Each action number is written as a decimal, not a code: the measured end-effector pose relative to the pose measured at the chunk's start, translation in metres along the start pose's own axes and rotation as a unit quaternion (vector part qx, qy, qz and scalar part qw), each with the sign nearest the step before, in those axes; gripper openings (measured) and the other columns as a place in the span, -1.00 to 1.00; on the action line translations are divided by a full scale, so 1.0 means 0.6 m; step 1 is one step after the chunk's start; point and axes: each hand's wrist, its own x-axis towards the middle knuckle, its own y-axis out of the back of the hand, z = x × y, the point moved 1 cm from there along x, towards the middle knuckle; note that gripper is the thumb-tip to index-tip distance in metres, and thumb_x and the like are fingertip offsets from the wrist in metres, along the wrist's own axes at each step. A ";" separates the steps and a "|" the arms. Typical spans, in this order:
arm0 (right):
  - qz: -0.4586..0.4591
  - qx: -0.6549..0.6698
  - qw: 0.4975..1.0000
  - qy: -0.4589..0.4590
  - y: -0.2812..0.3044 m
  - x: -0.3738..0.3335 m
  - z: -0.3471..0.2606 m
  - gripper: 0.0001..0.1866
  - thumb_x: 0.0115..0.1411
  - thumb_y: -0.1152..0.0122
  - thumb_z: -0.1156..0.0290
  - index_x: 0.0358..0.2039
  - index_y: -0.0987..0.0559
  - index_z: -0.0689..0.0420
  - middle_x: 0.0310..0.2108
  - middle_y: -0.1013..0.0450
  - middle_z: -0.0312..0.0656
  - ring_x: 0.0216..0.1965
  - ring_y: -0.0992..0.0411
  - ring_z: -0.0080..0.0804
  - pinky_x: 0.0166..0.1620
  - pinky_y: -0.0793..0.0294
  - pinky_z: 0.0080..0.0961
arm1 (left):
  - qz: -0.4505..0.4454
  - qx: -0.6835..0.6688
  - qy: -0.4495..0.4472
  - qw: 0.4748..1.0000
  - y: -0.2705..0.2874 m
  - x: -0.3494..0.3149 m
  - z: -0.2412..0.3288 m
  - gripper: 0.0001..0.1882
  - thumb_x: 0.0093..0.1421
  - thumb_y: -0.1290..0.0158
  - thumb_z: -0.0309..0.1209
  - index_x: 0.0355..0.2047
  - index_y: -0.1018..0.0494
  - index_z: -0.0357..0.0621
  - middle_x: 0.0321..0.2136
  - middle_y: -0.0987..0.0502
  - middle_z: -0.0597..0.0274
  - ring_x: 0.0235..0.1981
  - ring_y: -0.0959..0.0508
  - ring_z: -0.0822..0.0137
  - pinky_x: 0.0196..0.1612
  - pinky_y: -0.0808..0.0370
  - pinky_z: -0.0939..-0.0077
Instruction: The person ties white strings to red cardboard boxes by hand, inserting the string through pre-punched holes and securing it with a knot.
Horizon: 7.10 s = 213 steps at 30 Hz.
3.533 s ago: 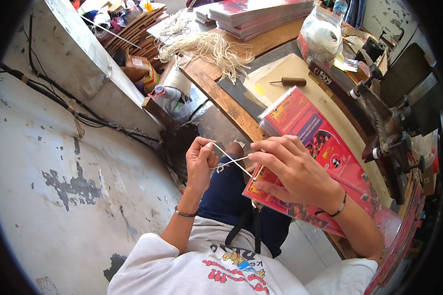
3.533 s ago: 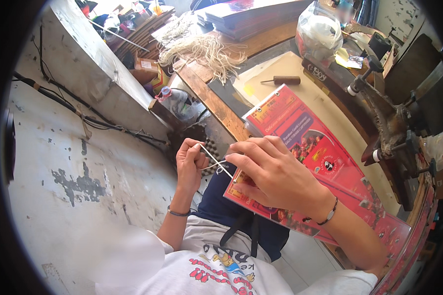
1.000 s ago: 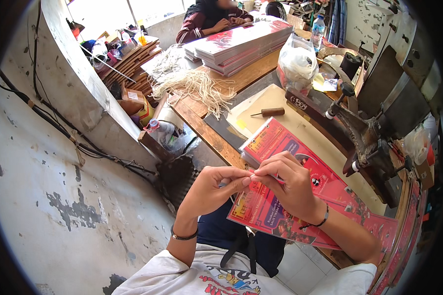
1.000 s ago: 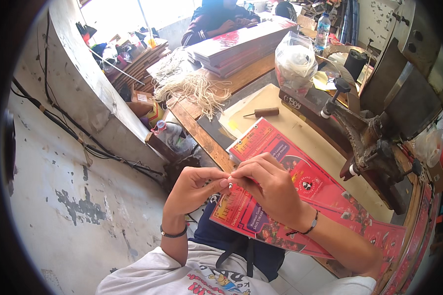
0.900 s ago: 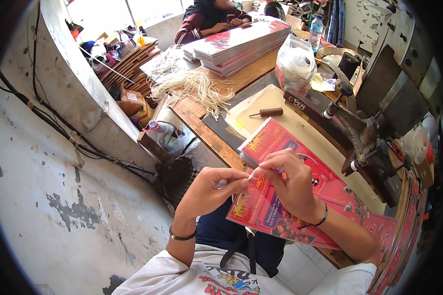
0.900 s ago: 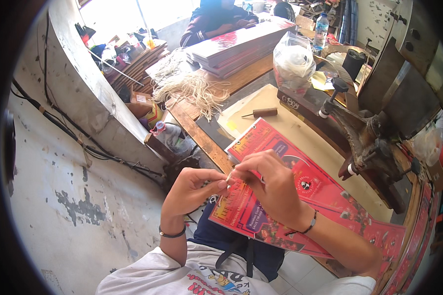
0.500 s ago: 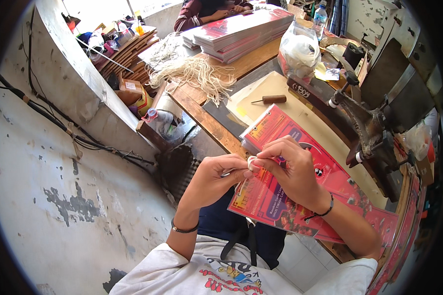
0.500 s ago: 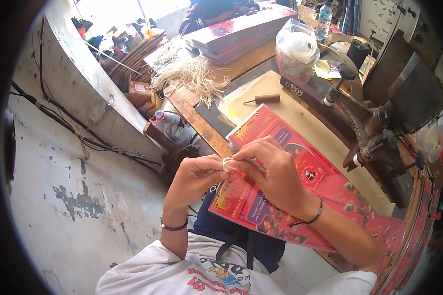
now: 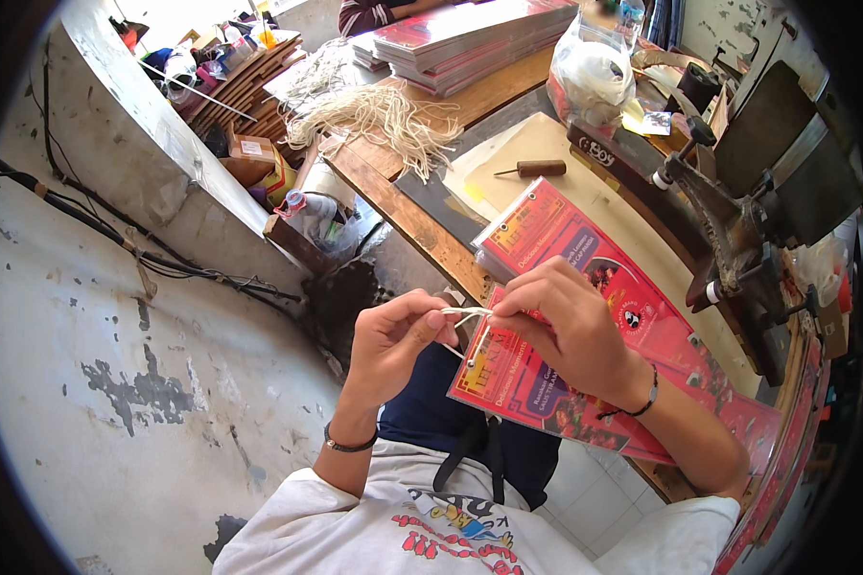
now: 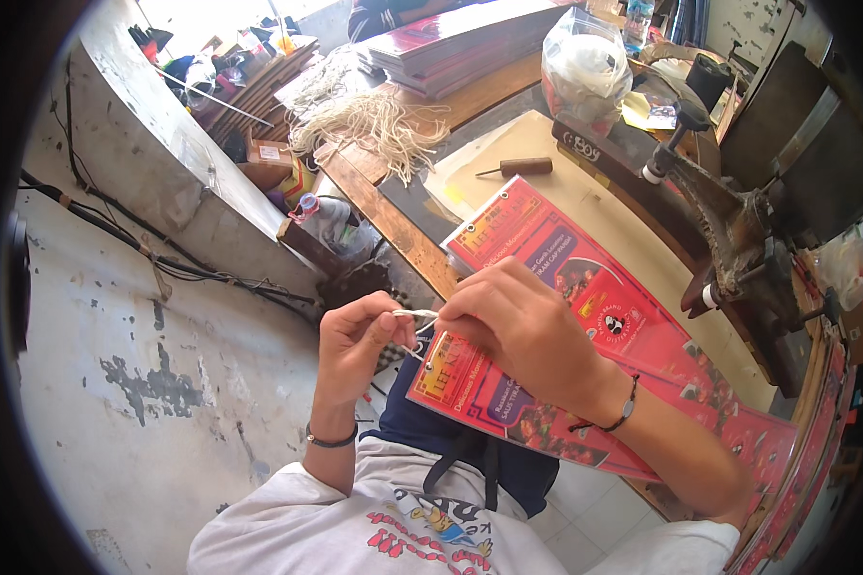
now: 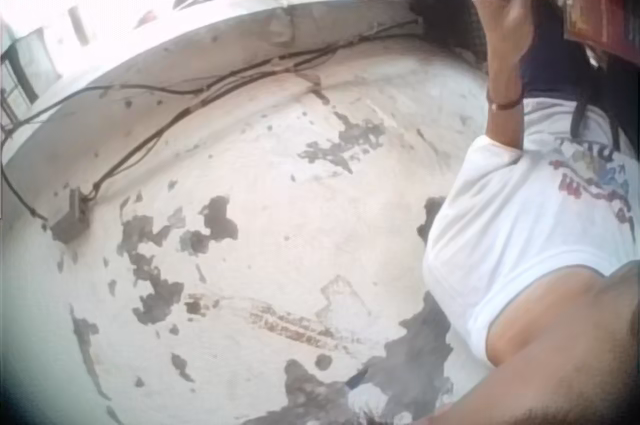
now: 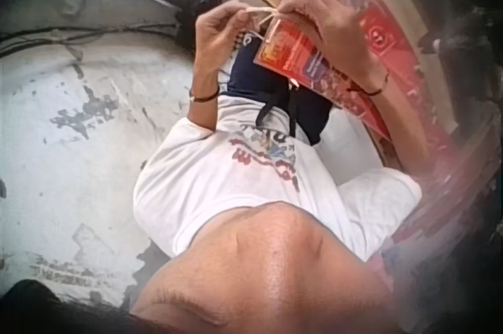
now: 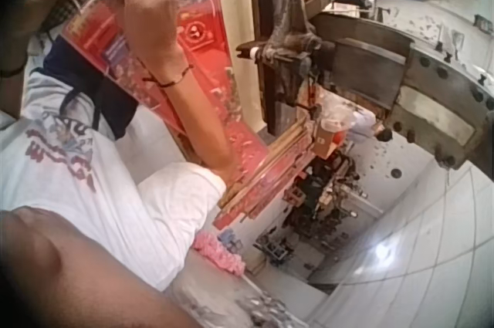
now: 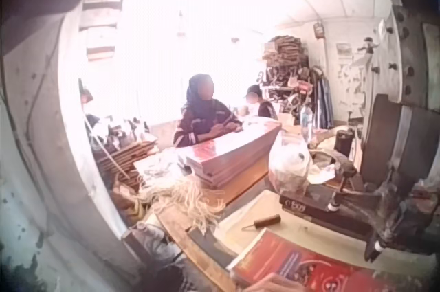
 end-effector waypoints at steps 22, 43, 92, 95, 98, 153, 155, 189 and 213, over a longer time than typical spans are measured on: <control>0.046 0.071 0.996 -0.039 -0.002 -0.003 0.010 -0.87 0.15 -0.35 0.52 -0.31 -0.55 0.18 -0.35 -0.53 -0.17 -0.25 -0.50 -0.19 -0.18 -0.51 -0.31 | -0.071 0.058 0.035 0.995 -0.001 0.033 0.049 -0.84 0.40 0.01 -0.54 -0.17 -0.52 -0.43 -0.36 -0.56 0.21 -0.35 -0.54 0.49 -0.22 -0.48 0.60; 0.086 0.034 0.989 -0.118 0.005 -0.001 0.006 -0.90 0.15 -0.37 0.51 -0.32 -0.61 0.19 -0.37 -0.55 -0.16 -0.31 -0.54 -0.28 -0.28 -0.55 -0.41 | -0.071 0.027 0.086 0.993 -0.027 0.023 0.032 -0.87 0.26 -0.16 -0.61 -0.20 -0.61 -0.39 -0.41 -0.58 0.24 -0.45 -0.56 0.55 -0.41 -0.51 0.69; 0.022 0.124 0.989 -0.075 0.003 -0.006 0.013 -0.88 0.05 -0.43 0.50 -0.40 -0.64 0.18 -0.43 -0.59 -0.16 -0.36 -0.59 -0.26 -0.27 -0.57 -0.42 | 0.006 -0.036 0.058 0.998 -0.054 0.022 0.023 -0.87 0.33 -0.13 -0.51 -0.20 -0.48 -0.36 -0.35 -0.61 0.27 -0.35 -0.53 0.64 -0.30 -0.46 0.74; 0.019 0.123 0.989 -0.074 0.004 -0.005 0.011 -0.89 0.05 -0.42 0.50 -0.42 -0.63 0.18 -0.42 -0.59 -0.16 -0.36 -0.59 -0.26 -0.26 -0.57 -0.41 | 0.026 0.011 0.035 0.999 -0.059 0.021 0.022 -0.86 0.31 -0.13 -0.55 -0.17 -0.50 -0.40 -0.34 -0.62 0.25 -0.32 -0.57 0.61 -0.26 -0.50 0.72; 0.017 0.115 0.991 -0.062 0.003 -0.006 0.013 -0.89 0.05 -0.42 0.51 -0.42 -0.63 0.18 -0.41 -0.59 -0.16 -0.35 -0.59 -0.27 -0.26 -0.57 -0.41 | 0.038 0.071 0.012 0.997 -0.066 0.021 0.025 -0.86 0.29 -0.12 -0.61 -0.16 -0.52 -0.43 -0.36 -0.63 0.25 -0.28 -0.61 0.56 -0.19 -0.54 0.69; 0.032 0.122 0.986 -0.105 0.005 -0.009 0.011 -0.83 0.23 -0.31 0.40 -0.26 -0.58 0.24 -0.36 -0.58 -0.11 -0.33 -0.63 -0.37 -0.23 -0.62 -0.48 | 0.034 0.269 -0.216 0.938 -0.060 0.032 0.023 -0.83 0.02 -0.32 -0.60 -0.34 -0.63 -0.23 -0.32 -0.66 0.10 -0.32 -0.67 0.26 -0.24 -0.57 0.50; 0.028 0.123 0.986 -0.104 0.005 -0.009 0.011 -0.82 0.24 -0.31 0.39 -0.26 -0.58 0.24 -0.35 -0.58 -0.11 -0.32 -0.63 -0.37 -0.24 -0.61 -0.48 | 0.032 0.276 -0.219 0.935 -0.057 0.034 0.023 -0.83 0.00 -0.33 -0.60 -0.35 -0.62 -0.21 -0.33 -0.66 0.12 -0.32 -0.66 0.28 -0.22 -0.55 0.49; -0.084 0.164 0.981 -0.057 -0.013 -0.013 0.035 -0.80 0.16 -0.39 0.30 -0.30 -0.64 0.15 -0.26 -0.56 -0.19 -0.18 -0.47 -0.16 -0.07 -0.47 -0.26 | -0.028 0.170 -0.168 0.971 -0.050 0.052 0.024 -0.90 0.17 -0.27 -0.54 -0.30 -0.61 -0.29 -0.25 -0.63 0.14 -0.27 -0.60 0.46 -0.22 -0.52 0.56; -0.133 0.196 0.968 -0.088 0.005 0.006 0.027 -0.80 0.16 -0.40 0.31 -0.40 -0.61 0.17 -0.36 -0.52 -0.18 -0.27 -0.46 -0.19 -0.15 -0.44 -0.29 | 0.036 0.072 -0.138 0.987 -0.059 0.063 0.041 -0.88 0.38 -0.06 -0.47 -0.23 -0.40 -0.29 -0.26 -0.64 0.00 -0.22 -0.62 0.38 -0.08 -0.53 0.51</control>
